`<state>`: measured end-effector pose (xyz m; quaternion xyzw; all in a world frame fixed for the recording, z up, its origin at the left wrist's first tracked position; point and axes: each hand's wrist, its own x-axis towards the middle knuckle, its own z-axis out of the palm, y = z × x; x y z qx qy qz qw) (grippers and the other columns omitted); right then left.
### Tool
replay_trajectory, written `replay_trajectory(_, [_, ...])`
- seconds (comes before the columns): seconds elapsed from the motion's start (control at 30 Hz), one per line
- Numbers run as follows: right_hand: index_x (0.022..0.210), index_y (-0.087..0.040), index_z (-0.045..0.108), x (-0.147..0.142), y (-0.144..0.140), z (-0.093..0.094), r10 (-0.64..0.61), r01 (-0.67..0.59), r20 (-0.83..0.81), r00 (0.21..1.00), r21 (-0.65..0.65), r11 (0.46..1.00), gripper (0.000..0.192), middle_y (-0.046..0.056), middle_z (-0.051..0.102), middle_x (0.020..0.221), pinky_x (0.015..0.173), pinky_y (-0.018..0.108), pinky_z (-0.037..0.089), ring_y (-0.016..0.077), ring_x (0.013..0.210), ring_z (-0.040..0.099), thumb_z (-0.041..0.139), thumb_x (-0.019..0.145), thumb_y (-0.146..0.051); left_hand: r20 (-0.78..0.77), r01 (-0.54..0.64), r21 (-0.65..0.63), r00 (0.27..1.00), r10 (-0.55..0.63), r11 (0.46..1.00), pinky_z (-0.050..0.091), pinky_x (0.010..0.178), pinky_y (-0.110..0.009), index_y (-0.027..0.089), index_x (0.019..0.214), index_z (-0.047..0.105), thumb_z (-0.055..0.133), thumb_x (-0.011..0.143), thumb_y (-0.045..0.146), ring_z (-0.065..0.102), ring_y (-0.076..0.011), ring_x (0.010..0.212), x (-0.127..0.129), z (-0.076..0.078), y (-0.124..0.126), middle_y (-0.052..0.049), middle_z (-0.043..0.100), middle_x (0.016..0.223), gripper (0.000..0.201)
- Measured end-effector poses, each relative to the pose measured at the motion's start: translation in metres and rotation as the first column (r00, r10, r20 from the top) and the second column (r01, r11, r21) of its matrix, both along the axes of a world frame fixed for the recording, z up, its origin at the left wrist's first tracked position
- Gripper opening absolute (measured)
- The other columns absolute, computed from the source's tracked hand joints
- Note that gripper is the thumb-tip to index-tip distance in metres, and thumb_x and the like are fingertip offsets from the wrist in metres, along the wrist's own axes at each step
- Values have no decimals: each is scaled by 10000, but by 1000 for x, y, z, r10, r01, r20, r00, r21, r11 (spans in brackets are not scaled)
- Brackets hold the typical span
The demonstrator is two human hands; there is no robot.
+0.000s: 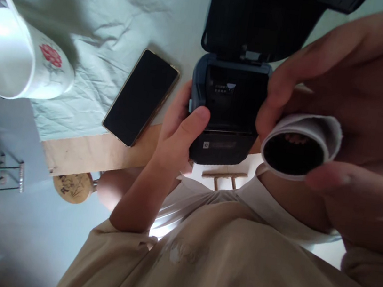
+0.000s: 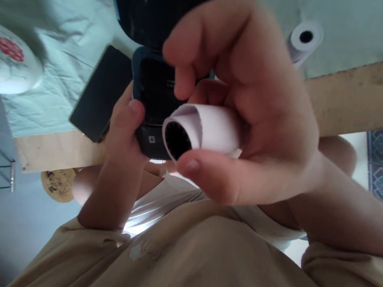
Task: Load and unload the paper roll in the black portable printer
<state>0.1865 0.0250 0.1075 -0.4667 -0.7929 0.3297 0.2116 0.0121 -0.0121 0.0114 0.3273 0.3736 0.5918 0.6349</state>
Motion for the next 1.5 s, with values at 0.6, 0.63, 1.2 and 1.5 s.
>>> replay_trajectory(0.6, [1229,-185,554,10,8,-23,264,-226,-90,960,300,927,301,0,663,1232,998,108,474,-13,1112,620,542,941,-274,-204,-57,-25,978,51,998,530,819,-278,254,1041,689,666,873,602,664,-211,1022,-1,-2,1,-28,665,892,387])
replay_trajectory(0.63, [1284,-203,551,9,7,-25,206,-178,-50,977,332,926,332,-8,675,1199,984,110,467,-12,1078,633,497,967,-282,-198,-50,-25,979,44,998,532,811,-278,260,1035,687,667,872,606,668,-213,1021,-2,-3,1,-27,669,897,383])
replay_trajectory(1.2, [900,-148,454,4,5,-36,186,-111,-113,976,474,874,219,26,694,1098,732,239,417,128,1025,694,627,775,-99,-122,18,19,992,-16,1000,501,778,-284,248,1050,713,597,953,451,627,-163,889,-6,-2,0,-22,662,951,253])
replay_trajectory(1.5, [953,-183,463,6,6,-42,99,-82,8,995,623,778,317,-43,685,1231,841,225,462,96,1049,694,575,746,29,-78,41,-19,996,-42,999,542,922,-315,263,1175,665,610,916,512,648,-204,1076,-5,-2,-2,-36,680,1103,363])
